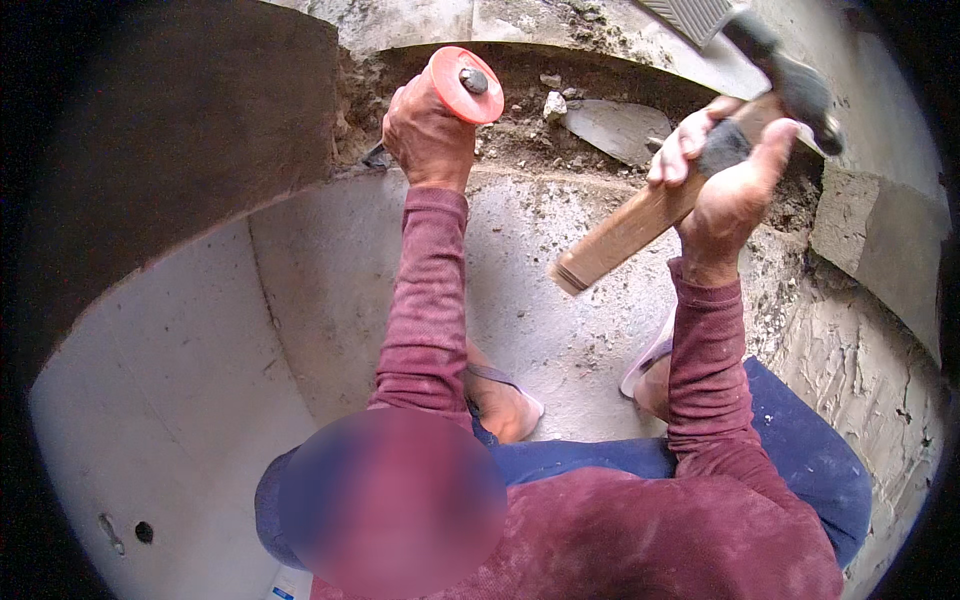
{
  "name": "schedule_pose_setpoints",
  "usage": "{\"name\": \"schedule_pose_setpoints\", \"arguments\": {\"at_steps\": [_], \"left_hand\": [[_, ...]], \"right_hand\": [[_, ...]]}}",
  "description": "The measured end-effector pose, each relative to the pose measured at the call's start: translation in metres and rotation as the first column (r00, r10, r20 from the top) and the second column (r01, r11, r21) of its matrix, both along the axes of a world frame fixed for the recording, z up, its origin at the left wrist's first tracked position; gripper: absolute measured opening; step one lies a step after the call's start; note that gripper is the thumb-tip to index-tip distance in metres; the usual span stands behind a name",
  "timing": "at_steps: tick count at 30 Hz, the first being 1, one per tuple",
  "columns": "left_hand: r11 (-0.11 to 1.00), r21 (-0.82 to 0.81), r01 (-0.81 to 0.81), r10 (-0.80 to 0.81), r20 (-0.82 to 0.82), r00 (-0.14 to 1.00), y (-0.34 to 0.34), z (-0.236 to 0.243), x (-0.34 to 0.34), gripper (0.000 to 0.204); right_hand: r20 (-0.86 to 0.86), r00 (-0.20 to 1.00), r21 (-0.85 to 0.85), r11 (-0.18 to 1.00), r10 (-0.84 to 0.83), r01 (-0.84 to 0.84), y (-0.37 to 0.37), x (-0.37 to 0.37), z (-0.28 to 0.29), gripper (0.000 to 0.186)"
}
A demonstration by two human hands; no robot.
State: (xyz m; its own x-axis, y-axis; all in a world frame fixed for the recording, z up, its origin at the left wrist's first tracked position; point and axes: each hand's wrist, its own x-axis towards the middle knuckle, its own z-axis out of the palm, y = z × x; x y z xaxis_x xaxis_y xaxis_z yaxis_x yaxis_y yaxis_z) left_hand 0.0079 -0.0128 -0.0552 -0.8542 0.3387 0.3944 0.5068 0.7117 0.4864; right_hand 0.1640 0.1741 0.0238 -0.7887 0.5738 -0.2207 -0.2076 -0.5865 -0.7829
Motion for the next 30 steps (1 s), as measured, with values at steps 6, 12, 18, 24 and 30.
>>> {"name": "schedule_pose_setpoints", "arguments": {"at_steps": [6, 12, 18, 24, 30], "left_hand": [[0.998, -0.035, 0.047, -0.048, -0.027, 0.998, 0.002, -0.002, 0.004, 0.018], [0.997, -0.01, 0.083, -0.083, -0.062, 0.995, -0.005, -0.005, 0.004, 0.015], [0.98, -0.187, -0.069, 0.067, -0.021, 0.998, -0.032, -0.034, -0.009, 0.013], [0.991, -0.002, 0.133, -0.13, 0.185, 0.974, -0.037, -0.015, 0.002, 0.021], [0.978, -0.007, 0.208, -0.191, 0.367, 0.91, 0.023, 0.023, 0.052, 0.011]], "right_hand": [[0.428, 0.748, 0.015, 0.824, 0.507, -0.567, -0.043, -0.015, -0.014, 0.048], [0.06, 0.993, -0.099, 0.99, 0.106, -0.1, -0.031, -0.008, 0.006, 0.061], [0.482, 0.654, 0.003, 0.746, 0.583, -0.666, -0.059, -0.016, -0.018, 0.047], [0.433, 0.863, 0.134, 0.928, 0.26, -0.347, -0.065, -0.013, 0.018, 0.046], [0.474, 0.88, 0.478, 0.846, -0.021, -0.237, -0.011, -0.032, 0.029, 0.047]]}}
